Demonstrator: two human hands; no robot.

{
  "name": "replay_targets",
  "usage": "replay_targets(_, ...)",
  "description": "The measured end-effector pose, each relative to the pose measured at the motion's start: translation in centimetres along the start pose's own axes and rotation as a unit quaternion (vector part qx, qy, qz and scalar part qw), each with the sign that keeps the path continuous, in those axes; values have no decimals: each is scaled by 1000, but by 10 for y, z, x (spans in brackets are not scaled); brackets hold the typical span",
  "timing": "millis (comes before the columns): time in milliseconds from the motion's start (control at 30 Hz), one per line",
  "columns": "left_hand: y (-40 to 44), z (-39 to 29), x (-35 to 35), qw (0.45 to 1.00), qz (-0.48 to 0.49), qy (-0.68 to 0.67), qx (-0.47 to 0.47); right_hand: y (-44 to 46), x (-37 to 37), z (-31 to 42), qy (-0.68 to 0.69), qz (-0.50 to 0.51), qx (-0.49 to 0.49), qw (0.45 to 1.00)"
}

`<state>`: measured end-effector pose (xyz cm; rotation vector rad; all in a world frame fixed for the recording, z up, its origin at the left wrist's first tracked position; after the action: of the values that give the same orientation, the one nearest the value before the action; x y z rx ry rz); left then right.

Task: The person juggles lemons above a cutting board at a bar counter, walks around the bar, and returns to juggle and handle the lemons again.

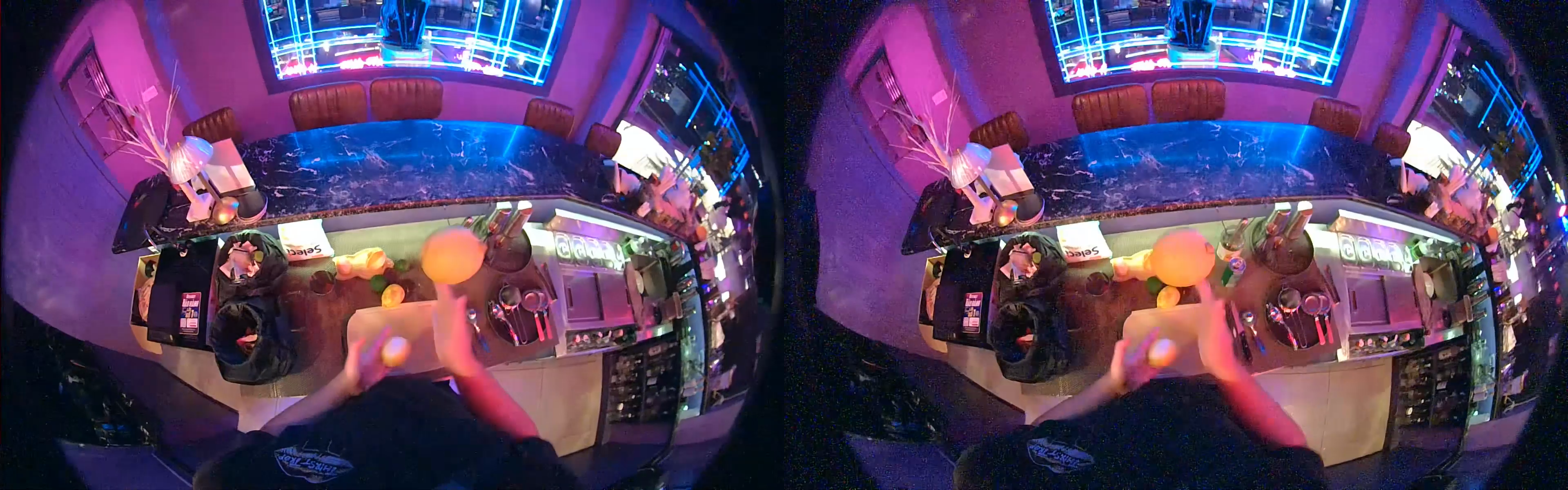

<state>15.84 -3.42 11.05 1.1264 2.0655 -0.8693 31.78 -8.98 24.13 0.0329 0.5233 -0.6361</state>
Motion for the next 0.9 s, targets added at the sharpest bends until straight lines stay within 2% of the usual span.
replay_targets(33, 7, 13, -9, 997, 71, 15, -21, 1, 32, -49, -269, -17, 5, 963)
replay_targets(67, 17, 15, -22, 997, 72, 11, -27, 2, 64, -98, -465, -24, 22, 885)
replay_targets(100, 29, -7, -45, 988, 92, 54, -110, -5, 91, -155, -320, -3, -138, 937)
replay_targets(133, 31, -31, -63, 971, 109, 98, -188, -21, 118, -209, -170, -30, -289, 942)
replay_targets(167, 31, -29, -72, 980, 114, -132, -99, -42, 115, -242, -38, 38, -377, 924)
replay_targets(200, 21, -54, -99, 980, 110, -135, -97, -64, 106, -260, 95, 104, -454, 880)
replay_targets(233, -1, -93, -162, 958, 205, -186, -77, -62, 115, -261, 94, 103, -456, 879)
replay_targets(267, -20, -117, -200, 923, 299, -234, -59, -50, 105, -243, 256, 148, -409, 864)
replay_targets(300, -13, -100, -160, 929, 271, -250, -38, -41, 97, -222, 413, 202, -371, 807)
replay_targets(333, -6, -82, -120, 933, 243, -267, -18, -26, 102, -191, 352, 92, -326, 873)
replay_targets(367, -6, -78, -98, 925, 244, -289, -26, -15, 80, -135, 321, 34, -279, 905)
replay_targets(433, -4, -60, -54, 916, 247, -314, -33, -15, 7, -11, 271, 37, -152, 950)
replay_targets(467, 8, -32, 0, 984, 86, -153, -36, -22, -23, 34, 184, 34, -78, 979)
replay_targets(500, 8, -22, 47, 996, -74, 18, -41, -24, -45, 57, 329, 38, -63, 942)
replay_targets(533, 6, -23, 32, 997, -63, 19, -48, -18, -40, 38, 324, 45, -54, 944)
replay_targets(567, 0, -20, -1, 998, -34, -51, -23, -13, -15, -14, 258, 8, -89, 962)
replay_targets(600, 4, -3, -1, 998, -12, -59, -19, -15, 10, -54, 188, -31, -125, 974)
replay_targets(633, 8, 14, 0, 998, 10, -68, -16, -20, 23, -65, 177, -26, -118, 977)
replay_targets(667, 29, 17, -3, 997, 18, -74, -26, -29, 25, -90, 88, 22, -209, 974)
replay_targets(700, 45, 16, -3, 996, 13, 56, -66, -45, 34, -128, 31, 64, -277, 958)
replay_targets(767, 77, 5, -23, 968, 23, 133, -210, -72, 63, -191, 58, 106, -376, 919)
replay_targets(800, 78, -9, -53, 969, 23, 133, -207, -77, 79, -210, 88, 100, -394, 909)
replay_targets(833, 64, -16, -129, 973, 184, -122, -63, -76, 96, -219, 120, 76, -396, 907)
replay_targets(900, 28, -36, -197, 869, 319, -368, 91, -64, 122, -212, 188, 10, -350, 917)
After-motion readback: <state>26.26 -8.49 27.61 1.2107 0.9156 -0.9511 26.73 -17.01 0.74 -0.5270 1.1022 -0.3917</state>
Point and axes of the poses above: each hand's wrist, its own y-axis towards the middle knuckle, its own x-axis out of the back of the hand, z = x × y, the point moved 10 cm from there along y, towards the middle knuckle, and after that the axes turned 10 degrees about -x, right-handed, at the moved point
